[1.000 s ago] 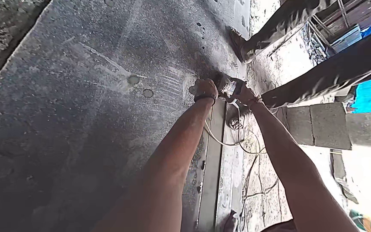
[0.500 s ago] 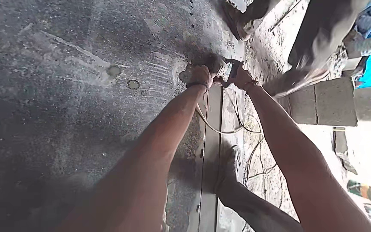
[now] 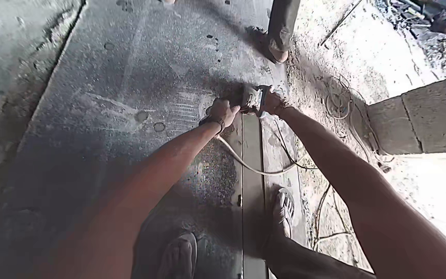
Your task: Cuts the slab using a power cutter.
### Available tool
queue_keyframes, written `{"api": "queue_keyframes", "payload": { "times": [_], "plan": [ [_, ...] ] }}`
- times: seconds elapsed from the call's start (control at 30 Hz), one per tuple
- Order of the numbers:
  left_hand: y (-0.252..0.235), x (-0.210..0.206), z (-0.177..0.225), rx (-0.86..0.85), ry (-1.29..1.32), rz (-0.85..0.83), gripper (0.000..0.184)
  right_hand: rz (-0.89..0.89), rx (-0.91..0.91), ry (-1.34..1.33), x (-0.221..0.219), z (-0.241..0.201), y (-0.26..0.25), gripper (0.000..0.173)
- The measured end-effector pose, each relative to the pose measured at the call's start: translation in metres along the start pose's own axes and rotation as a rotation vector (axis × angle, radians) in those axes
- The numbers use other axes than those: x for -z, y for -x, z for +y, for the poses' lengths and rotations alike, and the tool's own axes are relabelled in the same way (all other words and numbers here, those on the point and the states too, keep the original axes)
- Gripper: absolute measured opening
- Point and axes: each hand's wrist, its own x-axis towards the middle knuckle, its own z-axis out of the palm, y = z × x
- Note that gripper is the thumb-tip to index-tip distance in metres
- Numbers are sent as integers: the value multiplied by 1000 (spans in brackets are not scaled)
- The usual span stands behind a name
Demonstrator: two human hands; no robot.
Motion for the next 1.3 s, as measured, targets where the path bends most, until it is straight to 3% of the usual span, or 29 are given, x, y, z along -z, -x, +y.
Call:
{"api": "queue_keyframes", "payload": {
  "times": [0.07, 0.2, 0.4, 0.6, 0.8, 0.97, 1.1, 1.3],
  "plan": [
    [12, -1, -3, 14, -18, 12, 61, -14, 51, 26, 0, 7, -8, 102],
    [52, 12, 5, 137, -56, -54, 64, -24, 166, 13, -3, 15, -28, 70],
    [103, 29, 27, 210, 9, -68, 51, -161, 144, -102, 67, 16, 30, 37],
    [135, 38, 38, 383, -26, -129, 50, -192, 302, -69, 62, 25, 14, 52],
    [132, 55, 59, 577, 39, -82, 43, -208, 225, -137, 73, 28, 23, 58],
    [127, 87, 93, 524, -88, -143, 44, -194, 219, -172, 75, 23, 19, 59],
    [112, 81, 95, 450, -170, -273, 47, -198, 240, -105, 75, 22, 25, 64],
    [73, 61, 84, 372, -347, -559, 50, -225, 294, -12, 77, 32, 20, 46]
  ]
}}
